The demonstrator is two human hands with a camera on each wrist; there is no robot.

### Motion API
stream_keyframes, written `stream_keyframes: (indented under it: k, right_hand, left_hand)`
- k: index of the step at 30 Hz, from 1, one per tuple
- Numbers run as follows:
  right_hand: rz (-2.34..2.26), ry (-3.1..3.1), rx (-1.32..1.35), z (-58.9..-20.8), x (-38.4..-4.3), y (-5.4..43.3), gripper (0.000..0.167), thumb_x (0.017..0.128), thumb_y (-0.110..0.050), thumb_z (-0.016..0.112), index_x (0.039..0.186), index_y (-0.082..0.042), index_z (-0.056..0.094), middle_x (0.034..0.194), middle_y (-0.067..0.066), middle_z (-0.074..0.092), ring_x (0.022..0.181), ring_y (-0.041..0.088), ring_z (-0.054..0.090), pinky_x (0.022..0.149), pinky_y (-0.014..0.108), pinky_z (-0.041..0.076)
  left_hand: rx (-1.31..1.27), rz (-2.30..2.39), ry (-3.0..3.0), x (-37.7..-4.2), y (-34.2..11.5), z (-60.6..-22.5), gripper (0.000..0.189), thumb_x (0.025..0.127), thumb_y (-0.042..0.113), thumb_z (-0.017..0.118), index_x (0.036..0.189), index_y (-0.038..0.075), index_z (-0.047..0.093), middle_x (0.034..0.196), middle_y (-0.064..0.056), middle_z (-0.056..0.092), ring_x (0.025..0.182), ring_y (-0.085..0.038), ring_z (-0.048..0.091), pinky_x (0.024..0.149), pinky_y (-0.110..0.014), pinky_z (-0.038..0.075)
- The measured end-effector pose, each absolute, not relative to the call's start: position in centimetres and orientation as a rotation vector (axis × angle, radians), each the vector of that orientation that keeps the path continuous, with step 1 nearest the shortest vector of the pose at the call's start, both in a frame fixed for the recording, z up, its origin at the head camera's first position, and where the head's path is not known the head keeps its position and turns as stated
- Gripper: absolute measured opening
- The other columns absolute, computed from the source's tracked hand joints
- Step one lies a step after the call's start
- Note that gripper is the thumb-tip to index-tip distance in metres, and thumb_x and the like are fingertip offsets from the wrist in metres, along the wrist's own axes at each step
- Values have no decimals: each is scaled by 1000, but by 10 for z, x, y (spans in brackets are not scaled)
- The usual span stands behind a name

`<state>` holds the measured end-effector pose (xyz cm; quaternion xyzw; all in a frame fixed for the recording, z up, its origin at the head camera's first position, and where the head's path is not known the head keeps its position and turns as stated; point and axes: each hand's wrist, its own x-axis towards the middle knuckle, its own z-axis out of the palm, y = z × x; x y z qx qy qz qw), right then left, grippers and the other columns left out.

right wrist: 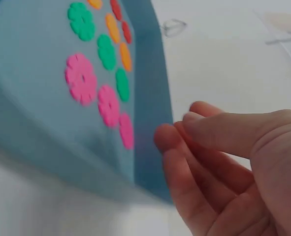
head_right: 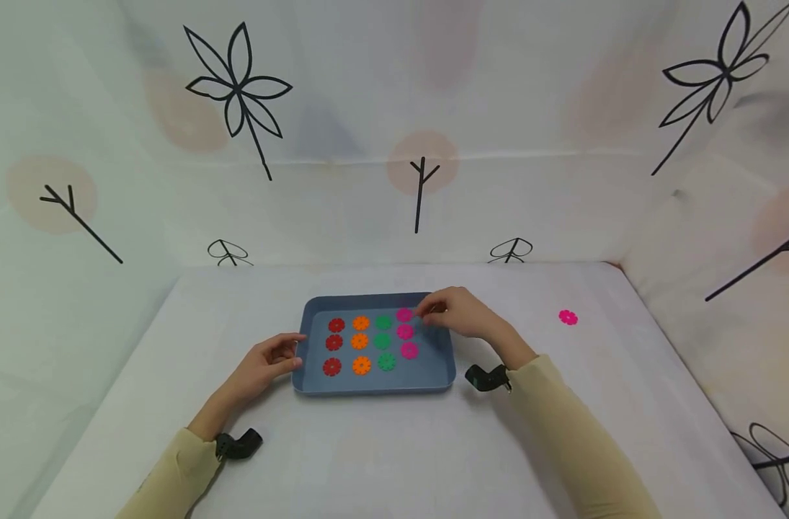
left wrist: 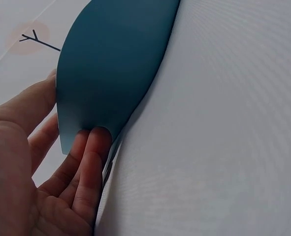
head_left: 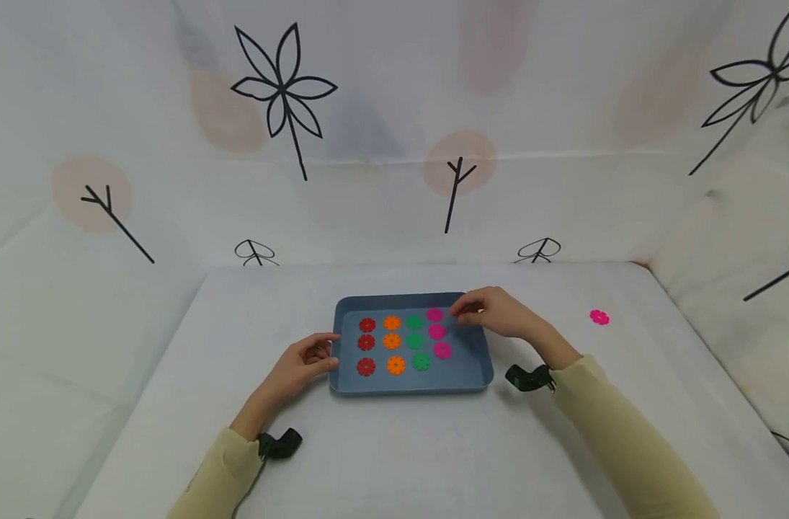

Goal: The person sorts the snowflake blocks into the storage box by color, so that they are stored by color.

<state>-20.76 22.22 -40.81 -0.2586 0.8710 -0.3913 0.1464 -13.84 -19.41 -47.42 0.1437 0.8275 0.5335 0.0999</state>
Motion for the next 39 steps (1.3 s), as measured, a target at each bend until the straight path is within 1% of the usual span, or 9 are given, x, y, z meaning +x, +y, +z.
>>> stream_keyframes:
  k: [8, 12, 15, 23, 28, 30, 32, 37, 39]
  right_hand:
    - [-1233, 2694, -501, -411, -202, 267, 21, 96, -7, 65, 115, -2, 70, 110, 13, 70, 98, 27, 66, 83, 40, 53]
    - [-1209, 2778, -401, -415, -198, 293, 23, 98, -11, 64, 118, -2, 68, 113, 16, 69, 101, 30, 64, 81, 34, 52]
    - [-1184, 2827, -315, -416, -193, 311, 25, 99, -15, 63, 121, -2, 67, 116, 17, 68, 105, 31, 61, 82, 35, 51]
    - [-1128, 2971, -144, -425, -179, 354, 27, 101, -20, 61, 120, -2, 67, 116, 19, 67, 110, 36, 56, 79, 40, 45]
    - [-1151, 2980, -18, -437, -173, 381, 30, 102, -23, 56, 122, -2, 65, 122, 22, 63, 118, 41, 49, 88, 50, 40]
    - [-1156, 2981, 31, -441, -171, 391, 32, 103, -25, 54, 124, -2, 64, 125, 23, 61, 122, 42, 46, 91, 54, 38]
    - [-1165, 2981, 87, -446, -170, 401, 35, 103, -28, 54, 125, -3, 64, 127, 24, 59, 124, 42, 45, 92, 52, 37]
    - [-1182, 2930, 305, -457, -169, 421, 43, 103, -33, 51, 132, -1, 58, 133, 27, 53, 123, 44, 42, 82, 40, 39]
    - [-1184, 2887, 391, -461, -169, 426, 45, 103, -31, 49, 135, -1, 55, 135, 28, 49, 123, 46, 40, 80, 39, 40]
  left_hand:
    - [444, 1571, 2449, -140, -195, -475, 48, 93, 24, 73, 136, 10, 59, 107, -10, 57, 95, -25, 59, 83, -23, 51]
    - [440, 1580, 2446, -140, -195, -475, 47, 92, 23, 74, 135, 10, 59, 107, -10, 57, 93, -22, 59, 82, -22, 50]
    - [431, 1588, 2441, -140, -195, -476, 48, 92, 21, 74, 135, 9, 59, 107, -11, 57, 93, -21, 59, 81, -22, 50]
    - [425, 1556, 2451, -137, -190, -466, 46, 94, 13, 71, 136, 2, 57, 107, -10, 56, 94, -24, 58, 81, -21, 49]
    - [448, 1532, 2453, -129, -185, -443, 46, 94, 9, 70, 135, -6, 55, 105, -13, 56, 93, -25, 58, 81, -22, 50]
    - [450, 1527, 2458, -129, -185, -442, 46, 94, 9, 69, 135, -6, 55, 105, -15, 56, 93, -25, 58, 82, -22, 50]
    - [448, 1530, 2461, -131, -187, -448, 46, 94, 9, 69, 136, -5, 54, 106, -17, 56, 94, -26, 58, 82, -21, 49]
    - [447, 1564, 2454, -139, -192, -469, 48, 93, 11, 71, 137, 0, 56, 107, -14, 56, 94, -24, 58, 82, -21, 49]
    - [450, 1580, 2446, -140, -194, -472, 48, 93, 14, 72, 136, 3, 57, 107, -12, 56, 94, -23, 58, 82, -22, 50]
